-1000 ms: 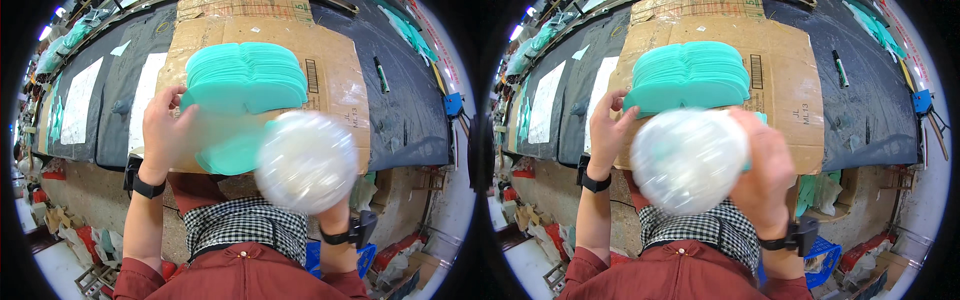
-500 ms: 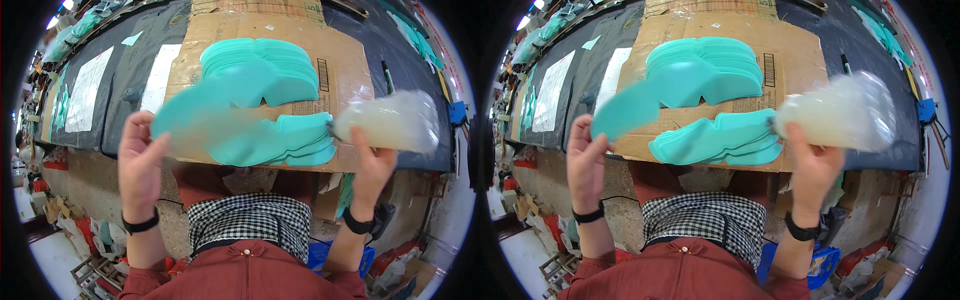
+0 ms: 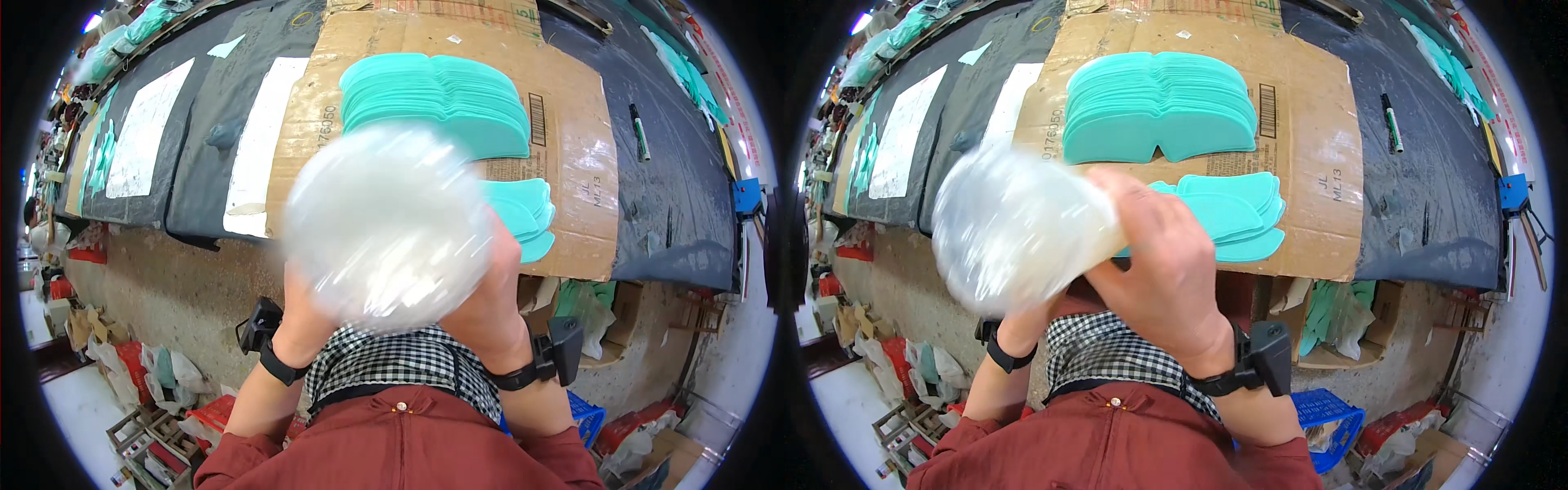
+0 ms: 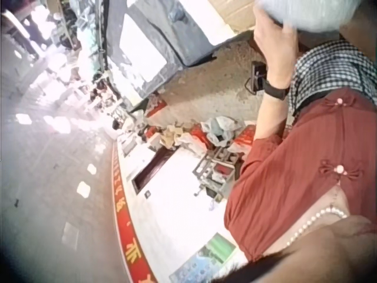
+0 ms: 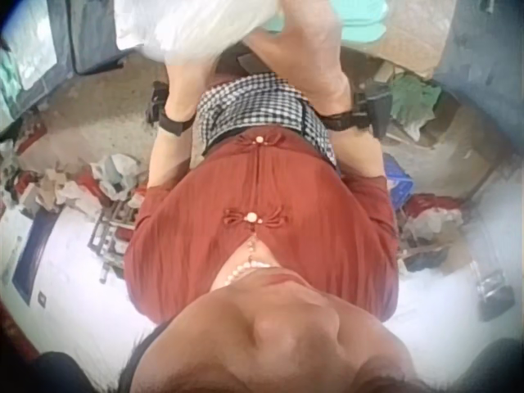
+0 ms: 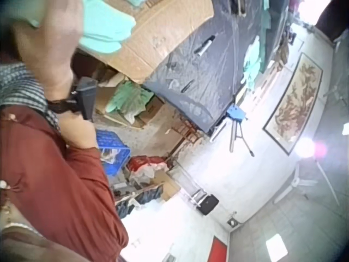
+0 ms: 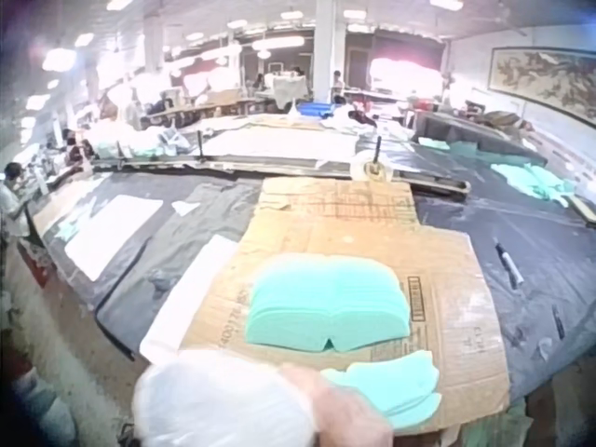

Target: The recorder is applying glue to light green shoe components from a plastic bottle.

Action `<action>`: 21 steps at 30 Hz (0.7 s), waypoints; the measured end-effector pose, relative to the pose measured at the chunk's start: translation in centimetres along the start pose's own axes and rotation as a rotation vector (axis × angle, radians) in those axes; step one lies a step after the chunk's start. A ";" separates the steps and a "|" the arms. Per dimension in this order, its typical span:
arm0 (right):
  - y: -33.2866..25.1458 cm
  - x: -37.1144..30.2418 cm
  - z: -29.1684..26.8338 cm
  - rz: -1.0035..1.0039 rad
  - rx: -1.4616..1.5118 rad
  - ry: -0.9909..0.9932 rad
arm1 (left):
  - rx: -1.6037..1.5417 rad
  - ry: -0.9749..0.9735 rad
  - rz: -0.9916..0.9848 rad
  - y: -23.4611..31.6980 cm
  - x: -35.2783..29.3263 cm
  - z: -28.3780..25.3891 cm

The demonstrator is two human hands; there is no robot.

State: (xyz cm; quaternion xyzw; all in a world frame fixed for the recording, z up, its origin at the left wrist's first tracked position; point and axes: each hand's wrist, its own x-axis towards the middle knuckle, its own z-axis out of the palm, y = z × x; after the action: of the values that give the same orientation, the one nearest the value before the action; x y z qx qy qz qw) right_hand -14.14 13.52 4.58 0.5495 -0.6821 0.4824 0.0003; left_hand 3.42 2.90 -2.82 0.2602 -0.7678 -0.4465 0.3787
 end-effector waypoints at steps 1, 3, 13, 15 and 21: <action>-0.6 0.4 0.0 -0.030 0.043 -0.060 | -0.224 0.116 -0.233 -0.3 -1.8 0.0; 2.0 -1.1 -2.4 -0.058 -0.191 -0.083 | 0.228 -0.230 -0.414 2.9 1.8 -1.2; 2.7 -4.5 -6.0 0.499 0.149 0.254 | -0.476 -0.241 -0.842 2.9 3.2 -3.7; 1.9 -5.7 -3.9 0.324 -0.071 0.040 | -0.510 -0.323 -0.751 3.2 3.2 -4.1; -2.0 -3.6 2.5 0.100 0.122 -0.080 | -0.728 -0.098 -0.808 1.5 2.0 -4.6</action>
State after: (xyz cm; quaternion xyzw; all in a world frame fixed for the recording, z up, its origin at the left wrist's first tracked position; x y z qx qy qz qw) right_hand -9.92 14.68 2.66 0.5327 -0.6774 0.5002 -0.0846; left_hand 5.88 -0.14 0.65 0.3654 -0.4194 -0.8050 0.2064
